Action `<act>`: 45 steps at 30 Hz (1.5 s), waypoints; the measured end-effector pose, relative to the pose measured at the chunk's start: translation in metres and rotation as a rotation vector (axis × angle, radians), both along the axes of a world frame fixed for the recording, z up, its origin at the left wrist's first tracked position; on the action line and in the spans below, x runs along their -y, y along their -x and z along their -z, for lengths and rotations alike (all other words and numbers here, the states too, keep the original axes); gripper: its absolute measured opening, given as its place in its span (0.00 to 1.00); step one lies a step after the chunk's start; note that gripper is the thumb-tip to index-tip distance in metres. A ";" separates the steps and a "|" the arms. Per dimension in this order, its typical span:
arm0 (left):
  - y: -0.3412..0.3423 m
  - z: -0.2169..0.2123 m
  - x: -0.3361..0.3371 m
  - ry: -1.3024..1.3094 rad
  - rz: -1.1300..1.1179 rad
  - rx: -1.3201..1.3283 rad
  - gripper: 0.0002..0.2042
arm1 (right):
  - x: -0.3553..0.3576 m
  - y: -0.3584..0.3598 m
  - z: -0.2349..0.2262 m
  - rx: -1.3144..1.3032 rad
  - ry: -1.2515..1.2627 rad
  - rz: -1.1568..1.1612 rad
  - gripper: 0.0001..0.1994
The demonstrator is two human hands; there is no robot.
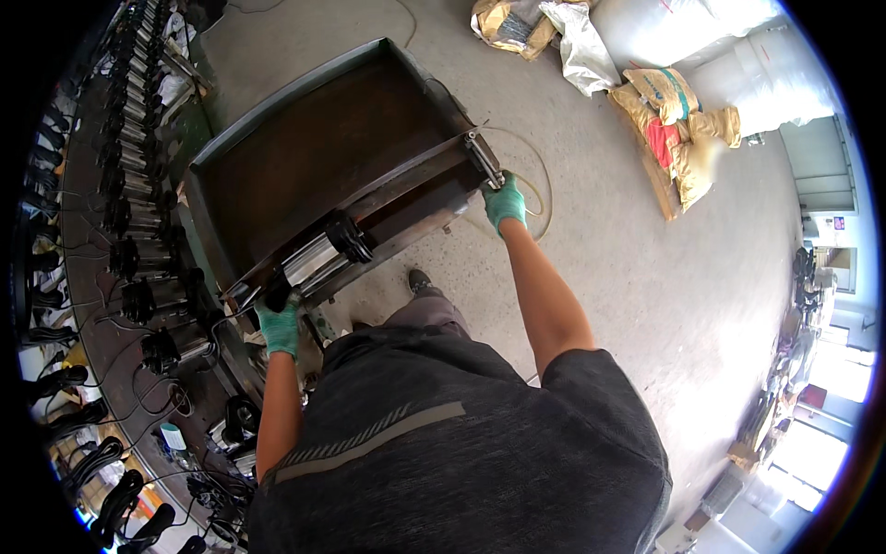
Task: The person puts on green gloves and picks up a cylindrical submersible pump. They place the pump into a metal tray filled with liquid, submerging it to test its operation. The person repeats this process with multiple pumps, retrieving them from a rack and placing them into the liquid tray.
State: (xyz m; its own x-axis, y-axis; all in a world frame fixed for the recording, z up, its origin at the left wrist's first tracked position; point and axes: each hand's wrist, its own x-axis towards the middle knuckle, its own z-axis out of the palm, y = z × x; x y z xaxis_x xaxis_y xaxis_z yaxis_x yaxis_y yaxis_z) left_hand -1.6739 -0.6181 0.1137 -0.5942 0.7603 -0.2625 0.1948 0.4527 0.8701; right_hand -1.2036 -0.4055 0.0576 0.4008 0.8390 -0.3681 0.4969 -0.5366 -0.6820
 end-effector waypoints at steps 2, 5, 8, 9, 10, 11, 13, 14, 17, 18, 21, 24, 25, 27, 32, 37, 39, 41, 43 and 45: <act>0.008 0.013 0.007 -0.017 0.017 -0.059 0.30 | -0.010 0.018 0.000 -0.338 -0.075 0.191 0.29; 0.009 0.015 0.006 -0.010 0.041 -0.134 0.29 | -0.022 0.019 0.012 -0.511 -0.149 0.389 0.23; 0.009 0.017 0.003 -0.005 0.045 -0.106 0.29 | -0.025 0.012 0.035 -0.281 -0.278 0.207 0.14; 0.011 0.020 0.005 -0.007 0.039 -0.091 0.29 | -0.021 0.023 0.030 -0.205 -0.279 0.184 0.08; 0.014 0.022 0.007 -0.009 0.034 -0.077 0.29 | -0.023 0.028 0.031 -0.264 -0.322 0.202 0.08; 0.017 0.025 0.007 -0.004 0.034 -0.077 0.29 | -0.026 0.032 0.029 -0.322 -0.366 0.221 0.08; 0.012 0.024 0.003 0.019 0.030 -0.078 0.30 | -0.020 0.034 0.025 -0.447 -0.429 0.248 0.10; 0.009 0.013 0.003 -0.004 0.046 -0.055 0.30 | -0.007 0.049 -0.012 -0.520 -0.351 0.245 0.10; 0.010 0.015 0.004 -0.006 0.048 -0.050 0.30 | 0.027 0.072 -0.053 -0.730 -0.260 -0.048 0.12; 0.013 0.018 0.005 0.003 0.048 -0.067 0.30 | 0.039 0.087 -0.066 -0.741 -0.199 -0.147 0.13; 0.016 0.021 0.005 0.000 0.071 -0.083 0.29 | 0.057 0.114 -0.065 -0.708 -0.032 -0.400 0.16; 0.019 0.024 0.005 0.013 0.097 -0.093 0.32 | 0.060 0.135 -0.057 -0.591 0.022 -0.519 0.15; 0.020 0.025 0.005 0.020 0.104 -0.098 0.33 | 0.060 0.141 -0.059 -0.538 0.023 -0.566 0.15; 0.020 0.027 0.006 -0.017 0.109 -0.095 0.33 | 0.057 0.148 -0.070 -0.489 0.063 -0.612 0.14; 0.012 0.013 0.000 0.024 0.100 -0.101 0.32 | 0.042 0.147 -0.069 -0.440 0.034 -0.735 0.14; 0.017 0.022 0.005 -0.044 0.105 -0.058 0.31 | 0.036 0.147 -0.062 -0.431 -0.006 -0.804 0.14; 0.018 0.027 0.006 -0.060 0.100 -0.041 0.31 | 0.038 0.149 -0.059 -0.404 0.004 -0.795 0.14; 0.019 0.030 0.005 -0.065 0.101 -0.030 0.31 | 0.037 0.149 -0.057 -0.408 0.028 -0.790 0.14; 0.017 0.027 0.004 -0.056 0.103 -0.028 0.31 | 0.036 0.150 -0.058 -0.447 0.069 -0.790 0.14; 0.017 0.024 0.004 -0.046 0.104 -0.014 0.30 | 0.036 0.153 -0.066 -0.496 0.127 -0.732 0.14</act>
State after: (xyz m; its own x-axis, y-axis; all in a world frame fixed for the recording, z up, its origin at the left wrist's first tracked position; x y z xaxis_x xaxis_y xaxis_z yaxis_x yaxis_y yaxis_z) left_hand -1.6908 -0.6217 0.0895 -0.5144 0.8294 -0.2177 0.2512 0.3885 0.8866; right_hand -1.3564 -0.4419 0.1238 -0.4495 0.7631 -0.4644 0.4084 -0.2868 -0.8666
